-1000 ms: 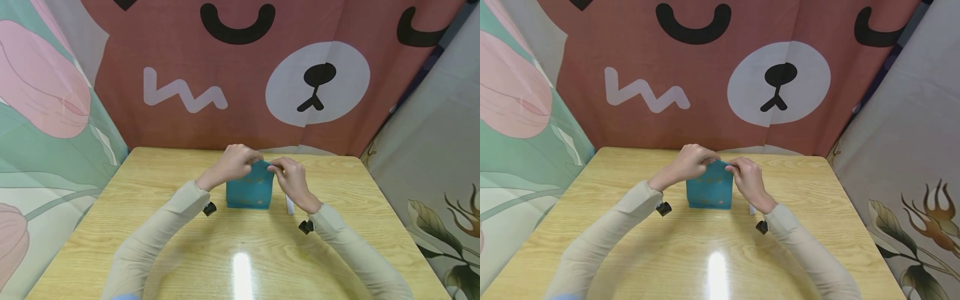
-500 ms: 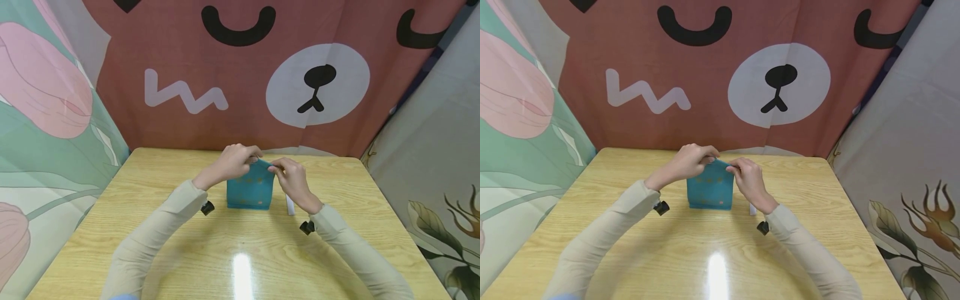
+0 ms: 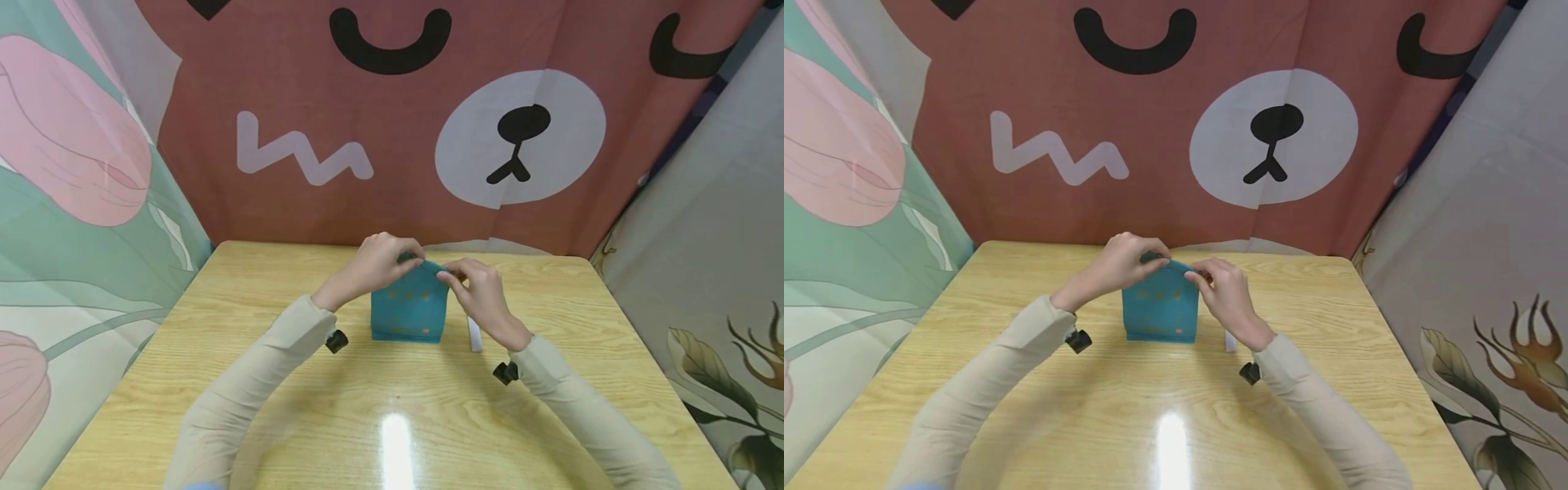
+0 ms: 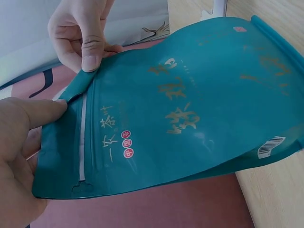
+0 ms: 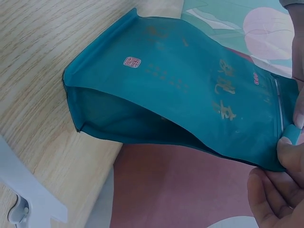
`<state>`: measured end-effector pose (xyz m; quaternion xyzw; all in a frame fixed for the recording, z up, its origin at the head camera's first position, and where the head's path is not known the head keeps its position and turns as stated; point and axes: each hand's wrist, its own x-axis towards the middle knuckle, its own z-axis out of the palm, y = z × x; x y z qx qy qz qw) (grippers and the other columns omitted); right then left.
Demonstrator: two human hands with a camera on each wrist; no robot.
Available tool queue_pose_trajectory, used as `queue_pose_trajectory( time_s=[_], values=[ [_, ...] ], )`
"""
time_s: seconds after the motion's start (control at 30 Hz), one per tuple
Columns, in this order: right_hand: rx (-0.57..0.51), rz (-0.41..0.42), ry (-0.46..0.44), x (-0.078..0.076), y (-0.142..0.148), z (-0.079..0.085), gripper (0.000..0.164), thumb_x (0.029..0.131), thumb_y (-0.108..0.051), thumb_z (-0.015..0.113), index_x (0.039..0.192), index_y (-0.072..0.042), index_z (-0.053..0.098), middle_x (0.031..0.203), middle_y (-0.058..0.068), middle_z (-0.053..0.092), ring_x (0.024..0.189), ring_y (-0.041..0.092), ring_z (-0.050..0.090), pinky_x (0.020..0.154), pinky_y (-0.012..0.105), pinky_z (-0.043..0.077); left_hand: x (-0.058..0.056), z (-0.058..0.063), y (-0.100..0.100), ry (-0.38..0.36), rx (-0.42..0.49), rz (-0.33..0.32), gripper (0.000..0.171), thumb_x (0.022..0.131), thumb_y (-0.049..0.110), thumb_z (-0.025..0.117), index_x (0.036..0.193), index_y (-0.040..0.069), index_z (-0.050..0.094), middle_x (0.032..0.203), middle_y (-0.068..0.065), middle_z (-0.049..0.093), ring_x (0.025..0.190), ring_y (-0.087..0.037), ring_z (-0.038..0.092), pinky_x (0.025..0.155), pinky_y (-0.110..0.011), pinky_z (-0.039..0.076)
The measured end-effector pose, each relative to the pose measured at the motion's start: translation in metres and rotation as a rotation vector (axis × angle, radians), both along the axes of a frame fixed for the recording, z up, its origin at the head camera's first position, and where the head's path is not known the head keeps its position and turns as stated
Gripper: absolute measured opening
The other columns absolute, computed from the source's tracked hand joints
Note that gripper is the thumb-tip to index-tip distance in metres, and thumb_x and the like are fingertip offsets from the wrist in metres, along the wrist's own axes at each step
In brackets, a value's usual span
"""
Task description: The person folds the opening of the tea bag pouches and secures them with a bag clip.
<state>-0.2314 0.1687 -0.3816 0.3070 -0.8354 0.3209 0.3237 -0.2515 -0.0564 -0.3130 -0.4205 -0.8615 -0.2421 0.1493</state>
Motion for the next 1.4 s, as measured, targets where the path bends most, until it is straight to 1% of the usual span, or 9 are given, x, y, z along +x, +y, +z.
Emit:
queue_pose_trajectory(
  time_s=[0.17,0.3,0.43,0.63,0.8,1.03,1.1,1.3,1.4],
  values=[
    [0.000,-0.001,-0.001,0.001,0.001,0.001,0.017,0.086,-0.012,0.077,0.100,-0.002,0.075,0.081,0.006,0.069,0.067,0.017,0.067,0.053,0.033,0.052,0.001,0.000,0.000,0.009,0.010,-0.002,0.012,0.094,0.016,0.071,0.102,0.009,0.076,0.094,-0.002,0.074,0.064,-0.007,0.063,0.059,-0.023,0.049],
    [0.001,0.004,-0.002,0.001,0.002,0.001,0.017,0.087,-0.012,0.077,0.101,-0.003,0.075,0.081,0.006,0.069,0.067,0.018,0.067,0.053,0.035,0.052,0.001,-0.001,0.001,0.018,0.019,-0.003,0.012,0.093,0.016,0.072,0.101,0.009,0.077,0.094,-0.002,0.074,0.065,-0.007,0.064,0.058,-0.022,0.048],
    [-0.010,0.020,-0.018,0.000,0.003,0.000,0.018,0.087,-0.010,0.077,0.103,-0.003,0.075,0.083,0.006,0.069,0.069,0.018,0.068,0.056,0.039,0.054,-0.001,-0.002,0.001,0.022,0.025,-0.011,0.012,0.092,0.015,0.072,0.101,0.009,0.077,0.094,-0.002,0.075,0.068,-0.008,0.066,0.059,-0.021,0.049],
    [-0.026,0.053,-0.040,-0.002,0.006,-0.002,0.020,0.087,-0.009,0.077,0.106,-0.004,0.075,0.088,0.006,0.070,0.073,0.017,0.068,0.062,0.035,0.056,-0.002,-0.002,0.001,0.023,0.033,-0.016,0.010,0.092,0.015,0.072,0.100,0.009,0.077,0.094,-0.001,0.075,0.075,-0.010,0.068,0.066,-0.024,0.052],
    [-0.016,0.087,-0.067,-0.001,0.008,-0.002,0.023,0.087,-0.006,0.076,0.109,-0.002,0.073,0.095,0.009,0.071,0.075,0.020,0.069,0.064,0.035,0.057,-0.001,-0.003,0.000,0.013,0.032,-0.014,0.010,0.093,0.014,0.072,0.100,0.009,0.077,0.094,-0.001,0.074,0.076,-0.010,0.067,0.067,-0.025,0.052],
    [0.045,0.067,-0.145,0.001,0.016,-0.006,0.031,0.084,-0.006,0.078,0.113,0.002,0.070,0.100,0.014,0.069,0.074,0.024,0.069,0.064,0.038,0.057,-0.002,-0.004,0.001,0.008,0.034,-0.007,0.011,0.094,0.015,0.071,0.101,0.009,0.076,0.095,-0.001,0.074,0.075,-0.010,0.067,0.066,-0.024,0.051],
    [0.050,0.064,-0.156,0.000,0.018,-0.008,0.030,0.084,-0.004,0.078,0.112,0.003,0.069,0.099,0.015,0.068,0.075,0.024,0.069,0.065,0.038,0.057,-0.002,-0.005,0.001,0.009,0.036,-0.007,0.011,0.094,0.015,0.071,0.101,0.009,0.076,0.095,-0.001,0.074,0.075,-0.010,0.067,0.066,-0.024,0.051],
    [0.071,0.044,-0.173,0.000,0.023,-0.012,0.026,0.086,-0.005,0.076,0.110,0.002,0.070,0.098,0.014,0.068,0.077,0.021,0.068,0.067,0.031,0.056,-0.002,-0.005,0.000,0.010,0.031,0.000,0.011,0.094,0.016,0.070,0.101,0.010,0.076,0.095,0.000,0.074,0.077,-0.010,0.067,0.068,-0.026,0.052],
    [0.072,0.039,-0.190,0.000,0.025,-0.012,0.024,0.086,-0.006,0.076,0.108,0.001,0.070,0.097,0.013,0.068,0.077,0.020,0.068,0.066,0.032,0.056,-0.002,-0.005,0.000,0.010,0.033,0.001,0.010,0.094,0.015,0.070,0.101,0.010,0.076,0.095,0.000,0.074,0.077,-0.010,0.068,0.068,-0.026,0.052]
  ],
)
